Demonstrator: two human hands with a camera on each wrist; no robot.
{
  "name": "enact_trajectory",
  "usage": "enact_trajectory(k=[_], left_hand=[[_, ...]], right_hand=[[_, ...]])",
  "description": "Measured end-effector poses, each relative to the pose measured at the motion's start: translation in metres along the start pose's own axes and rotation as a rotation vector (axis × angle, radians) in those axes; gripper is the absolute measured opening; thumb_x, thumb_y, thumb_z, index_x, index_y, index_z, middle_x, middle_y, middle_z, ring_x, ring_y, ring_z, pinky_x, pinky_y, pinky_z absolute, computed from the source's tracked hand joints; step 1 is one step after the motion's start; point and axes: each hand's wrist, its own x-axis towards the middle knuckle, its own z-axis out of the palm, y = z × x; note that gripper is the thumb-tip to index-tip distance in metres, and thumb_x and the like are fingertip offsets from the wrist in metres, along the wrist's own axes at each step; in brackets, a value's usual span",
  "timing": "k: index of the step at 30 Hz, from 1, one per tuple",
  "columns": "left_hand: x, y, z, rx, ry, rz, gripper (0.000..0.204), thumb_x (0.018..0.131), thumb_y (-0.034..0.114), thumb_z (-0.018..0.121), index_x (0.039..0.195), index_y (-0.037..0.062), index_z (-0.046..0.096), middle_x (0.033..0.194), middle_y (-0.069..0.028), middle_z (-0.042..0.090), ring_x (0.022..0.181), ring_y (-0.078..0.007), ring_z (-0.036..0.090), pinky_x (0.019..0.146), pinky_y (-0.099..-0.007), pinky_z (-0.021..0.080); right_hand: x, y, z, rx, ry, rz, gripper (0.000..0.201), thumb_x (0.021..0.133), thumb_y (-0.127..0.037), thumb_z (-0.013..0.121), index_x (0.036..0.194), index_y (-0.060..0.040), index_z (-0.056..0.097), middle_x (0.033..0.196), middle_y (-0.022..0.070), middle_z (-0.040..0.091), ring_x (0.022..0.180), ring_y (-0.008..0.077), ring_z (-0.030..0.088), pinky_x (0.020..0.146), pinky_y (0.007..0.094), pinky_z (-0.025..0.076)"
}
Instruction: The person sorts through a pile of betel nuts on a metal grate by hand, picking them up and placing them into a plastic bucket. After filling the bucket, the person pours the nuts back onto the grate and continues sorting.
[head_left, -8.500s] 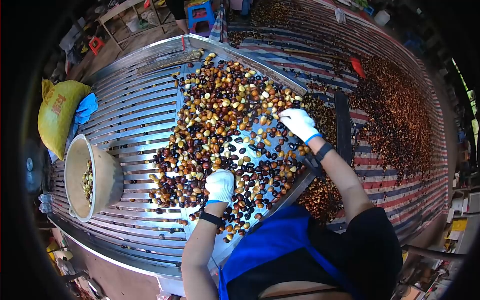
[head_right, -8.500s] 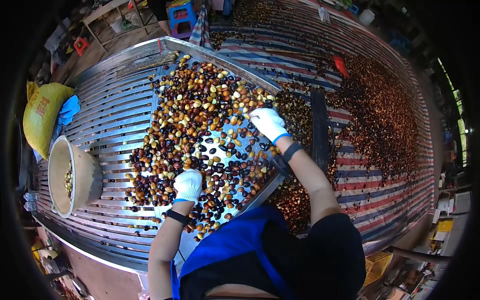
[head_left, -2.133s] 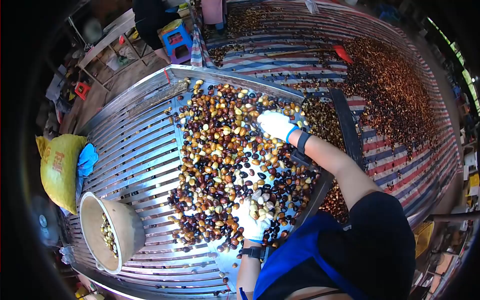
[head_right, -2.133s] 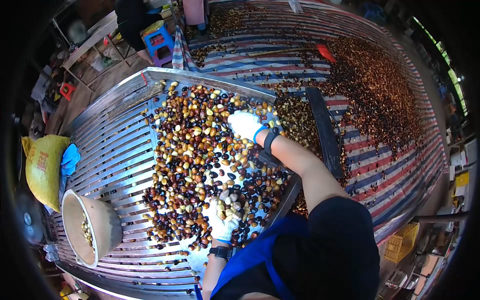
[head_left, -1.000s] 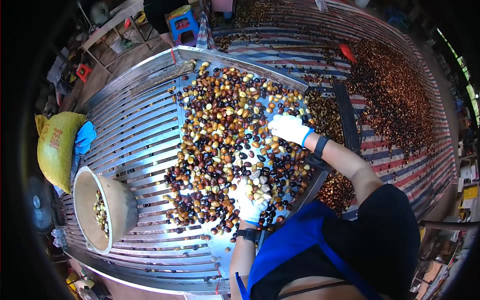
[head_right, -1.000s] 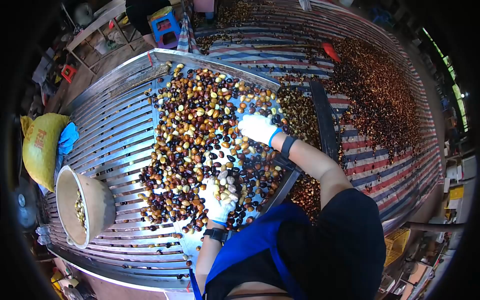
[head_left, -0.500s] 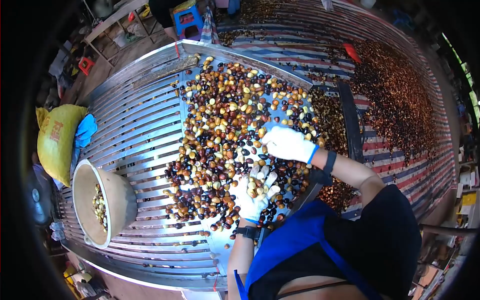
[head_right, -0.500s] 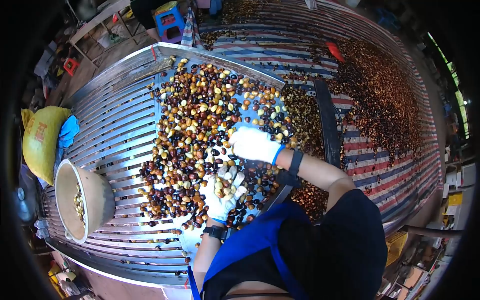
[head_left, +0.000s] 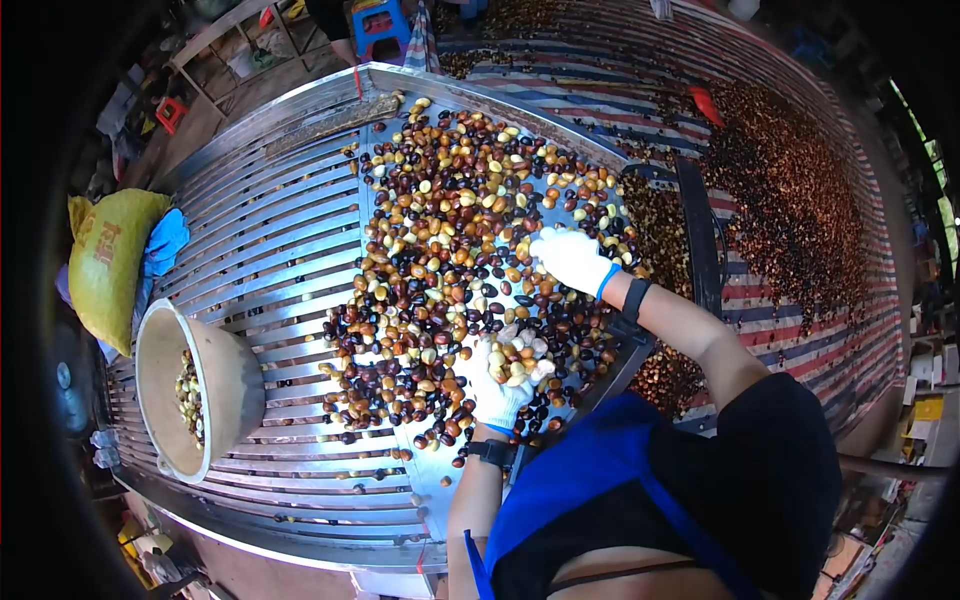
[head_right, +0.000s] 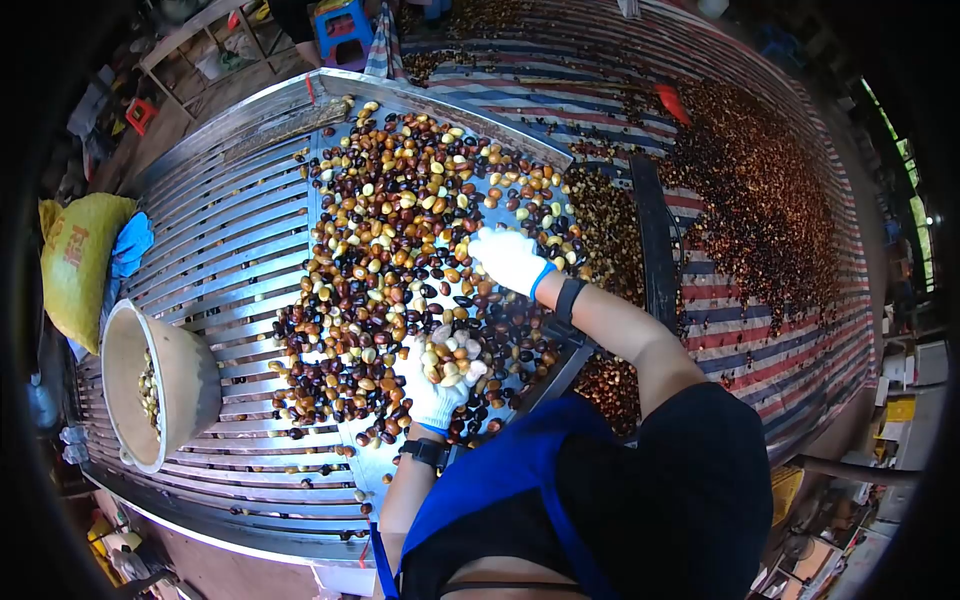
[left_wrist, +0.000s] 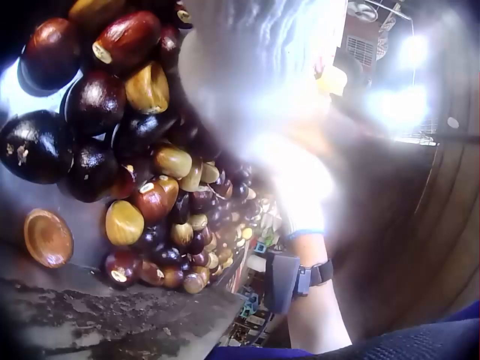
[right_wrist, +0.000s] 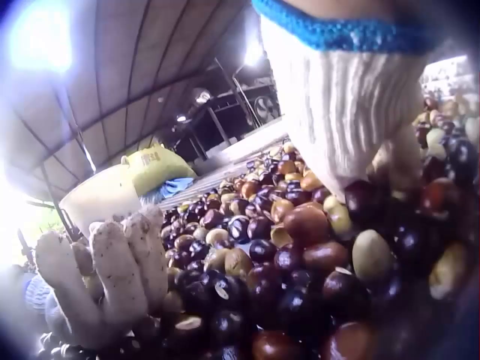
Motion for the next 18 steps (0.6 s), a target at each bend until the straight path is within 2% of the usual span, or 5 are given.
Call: enact_trajectory(k=[3,5,11,15,18], left_hand=[[0.002,0.0,0.003,-0.058,-0.161,-0.015,0.047,0.098,0.054,0.047,0.109,0.0111,0.065,0.103,-0.0104,0.067,0.084,-0.0292,0.065,0.06,-0.0505,0.059],[-0.006,0.002,0.013,0.087,0.164,0.026,0.047,0.099,0.054,0.046,0.103,0.0113,0.065,0.097,-0.0086,0.067,0.081,-0.0281,0.066,0.059,-0.0498,0.059],[-0.003,0.004,0.002,0.082,0.181,0.003,0.049,0.101,0.053,0.042,0.108,0.0102,0.064,0.098,-0.0072,0.068,0.085,-0.0277,0.067,0.065,-0.0521,0.06],[-0.007,0.004,0.006,0.037,-0.021,-0.004,0.047,0.101,0.05,0.04,0.113,0.0091,0.06,0.104,-0.0079,0.063,0.099,-0.0316,0.063,0.074,-0.0585,0.059],[-0.009,0.004,0.01,0.0,-0.119,0.01,0.043,0.1,0.047,0.044,0.12,0.012,0.06,0.11,-0.0082,0.061,0.104,-0.0329,0.061,0.08,-0.0639,0.057]], right_hand=[[0.001,-0.012,-0.007,-0.089,-0.096,0.119,0.012,0.08,-0.013,0.061,0.09,-0.0117,0.066,0.088,0.0146,0.059,0.078,0.034,0.063,0.058,0.0458,0.05],[-0.002,-0.038,-0.024,0.062,0.189,-0.148,0.014,0.08,-0.013,0.06,0.092,-0.0114,0.066,0.09,0.014,0.058,0.078,0.0323,0.062,0.055,0.0448,0.049],[-0.013,-0.067,-0.02,-0.043,-0.111,-0.118,0.016,0.087,-0.018,0.061,0.102,-0.015,0.067,0.094,0.0138,0.058,0.082,0.0332,0.063,0.059,0.0445,0.049],[0.003,-0.057,-0.039,0.038,-0.37,-0.037,0.017,0.093,-0.021,0.054,0.1,-0.0149,0.069,0.094,0.0158,0.063,0.082,0.0341,0.066,0.066,0.0498,0.05],[-0.003,-0.081,-0.052,0.207,-0.139,-0.026,0.025,0.09,-0.021,0.057,0.107,-0.0195,0.074,0.094,0.0096,0.066,0.082,0.032,0.068,0.073,0.0451,0.055]])
